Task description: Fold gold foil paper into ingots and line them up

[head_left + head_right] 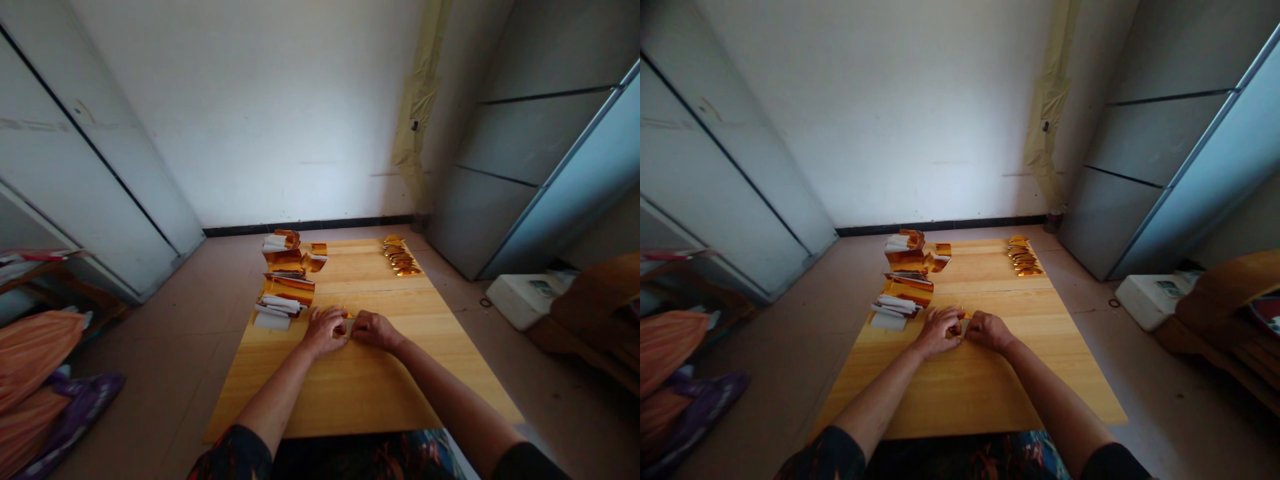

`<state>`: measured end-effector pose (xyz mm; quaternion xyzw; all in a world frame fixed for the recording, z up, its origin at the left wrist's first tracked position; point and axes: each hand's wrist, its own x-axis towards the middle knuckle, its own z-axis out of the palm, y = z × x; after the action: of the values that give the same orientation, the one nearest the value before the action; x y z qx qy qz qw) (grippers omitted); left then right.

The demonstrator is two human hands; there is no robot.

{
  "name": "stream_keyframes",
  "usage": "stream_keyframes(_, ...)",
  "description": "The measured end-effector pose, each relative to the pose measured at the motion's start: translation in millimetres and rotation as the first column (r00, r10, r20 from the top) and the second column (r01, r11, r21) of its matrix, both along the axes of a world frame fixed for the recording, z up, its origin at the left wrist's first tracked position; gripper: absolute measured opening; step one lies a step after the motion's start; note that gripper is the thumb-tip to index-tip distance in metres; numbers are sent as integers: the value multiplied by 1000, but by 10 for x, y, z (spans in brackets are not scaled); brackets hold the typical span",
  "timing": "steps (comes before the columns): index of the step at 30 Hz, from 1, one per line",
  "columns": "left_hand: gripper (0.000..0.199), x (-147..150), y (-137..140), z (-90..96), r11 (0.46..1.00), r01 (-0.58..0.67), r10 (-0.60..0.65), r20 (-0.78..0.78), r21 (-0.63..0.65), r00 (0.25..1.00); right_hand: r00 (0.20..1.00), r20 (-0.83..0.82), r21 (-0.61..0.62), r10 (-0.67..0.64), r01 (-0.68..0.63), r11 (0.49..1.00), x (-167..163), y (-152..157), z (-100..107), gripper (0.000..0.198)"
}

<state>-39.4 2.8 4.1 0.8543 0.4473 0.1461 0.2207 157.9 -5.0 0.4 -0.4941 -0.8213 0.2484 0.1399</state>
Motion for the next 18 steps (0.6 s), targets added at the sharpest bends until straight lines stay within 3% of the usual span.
stream_keyframes(6, 11, 2, 0, 12, 999, -7, 8, 10, -37, 1000, 976, 151, 7, -155, 155, 988, -144, 41, 59, 13)
stream_keyframes(12, 20, 4, 10, -3, 999, -16, 16, 2, -50, 1000, 950, 253, 22, -184, 184, 983, -208, 51, 99, 14)
stream_keyframes(18, 10, 29, 18, -50, 999, -44, 45, 35, -24, 998, 942, 270, 28, -198, 198, 980, -225, 40, 113, 14)
